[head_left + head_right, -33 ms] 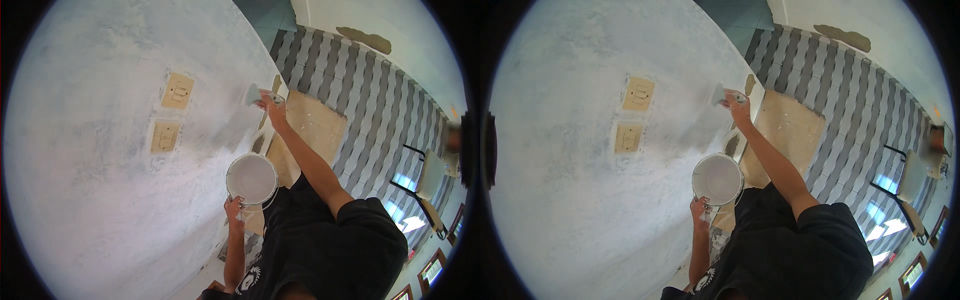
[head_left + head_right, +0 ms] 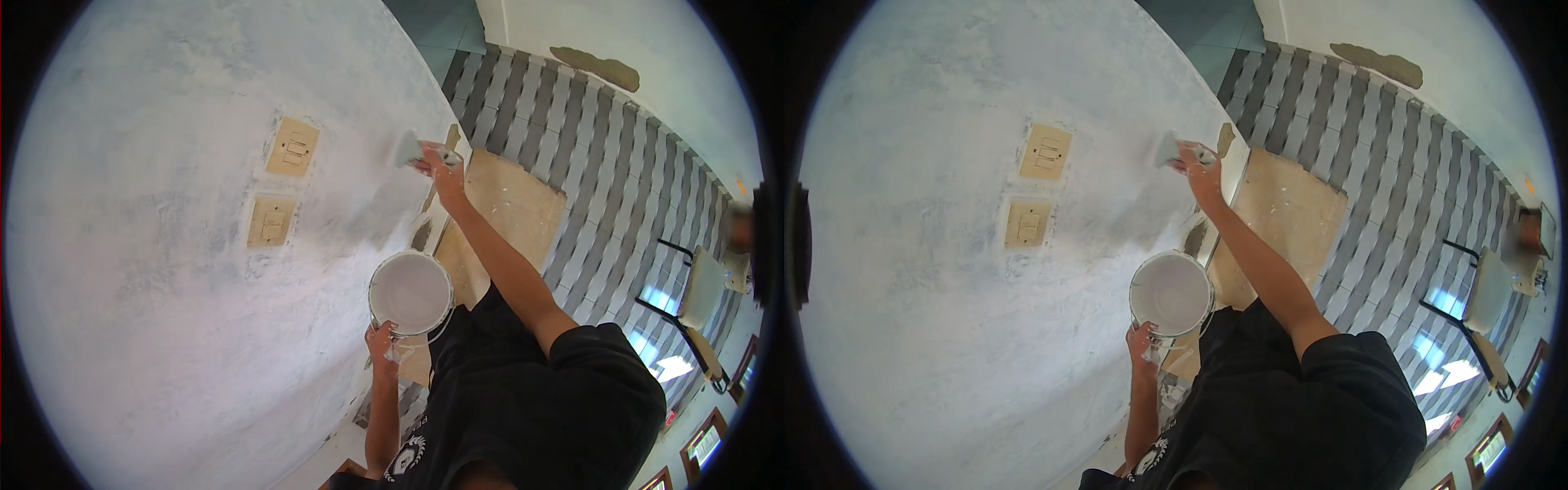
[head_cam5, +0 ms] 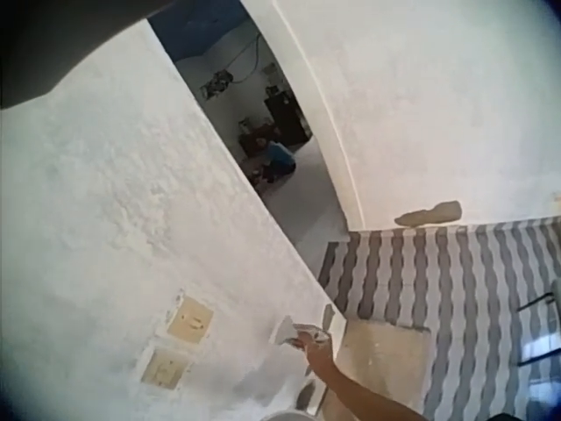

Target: Applying putty or wall filler to a wall using a spatula and a bucket of substance.

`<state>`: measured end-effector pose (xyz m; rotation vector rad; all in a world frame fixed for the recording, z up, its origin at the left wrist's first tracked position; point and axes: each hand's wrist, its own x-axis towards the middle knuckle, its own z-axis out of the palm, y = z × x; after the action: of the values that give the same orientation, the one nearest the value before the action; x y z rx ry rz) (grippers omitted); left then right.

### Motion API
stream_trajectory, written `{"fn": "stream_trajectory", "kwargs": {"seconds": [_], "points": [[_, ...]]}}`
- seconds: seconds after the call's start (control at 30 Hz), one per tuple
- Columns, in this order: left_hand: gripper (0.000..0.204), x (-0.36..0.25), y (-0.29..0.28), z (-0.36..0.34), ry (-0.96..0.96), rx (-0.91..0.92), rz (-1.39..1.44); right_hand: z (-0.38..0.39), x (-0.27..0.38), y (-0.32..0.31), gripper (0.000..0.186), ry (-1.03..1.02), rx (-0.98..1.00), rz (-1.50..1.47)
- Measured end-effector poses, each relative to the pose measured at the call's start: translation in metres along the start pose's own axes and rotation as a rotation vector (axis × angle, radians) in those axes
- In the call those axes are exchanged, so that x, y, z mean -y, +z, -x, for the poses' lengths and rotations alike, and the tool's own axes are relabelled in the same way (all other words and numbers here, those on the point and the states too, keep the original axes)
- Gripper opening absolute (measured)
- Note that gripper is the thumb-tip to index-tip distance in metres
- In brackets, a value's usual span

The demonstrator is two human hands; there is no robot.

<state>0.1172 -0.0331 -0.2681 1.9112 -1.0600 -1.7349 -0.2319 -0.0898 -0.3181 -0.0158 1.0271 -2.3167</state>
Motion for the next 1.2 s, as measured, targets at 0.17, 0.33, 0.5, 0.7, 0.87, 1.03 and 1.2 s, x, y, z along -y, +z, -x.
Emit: {"fn": "stream_trajectory", "kwargs": {"seconds": [0.17, 0.33, 0.5, 0.7, 0.87, 1.03, 1.2], "points": [[0.014, 0.013, -0.014, -0.031, 0.003, 0.006, 0.101, -0.005, 0.025, 0.091, 0.02, -0.177, 0.088, 0.135], [0.012, 0.031, -0.029, -0.045, 0.013, 0.001, 0.062, -0.004, 0.019, 0.091, 0.015, -0.15, 0.043, 0.061], [0.017, 0.038, -0.052, -0.052, 0.014, -0.019, 0.118, -0.001, 0.034, 0.117, 0.017, -0.234, 0.056, -0.086], [0.012, 0.029, -0.068, -0.053, -0.038, -0.077, 0.141, -0.032, 0.001, 0.095, 0.018, -0.351, -0.019, -0.021], [0.016, 0.03, -0.093, -0.063, -0.03, -0.05, 0.131, -0.032, -0.024, 0.07, 0.028, -0.213, -0.1, -0.081], [0.014, 0.018, -0.103, -0.066, 0.011, 0.032, 0.051, -0.037, -0.036, 0.046, 0.03, -0.144, -0.121, -0.024], [0.015, -0.003, -0.095, -0.057, -0.008, 0.033, 0.026, -0.044, -0.037, 0.033, 0.014, -0.206, -0.229, 0.291]]}}
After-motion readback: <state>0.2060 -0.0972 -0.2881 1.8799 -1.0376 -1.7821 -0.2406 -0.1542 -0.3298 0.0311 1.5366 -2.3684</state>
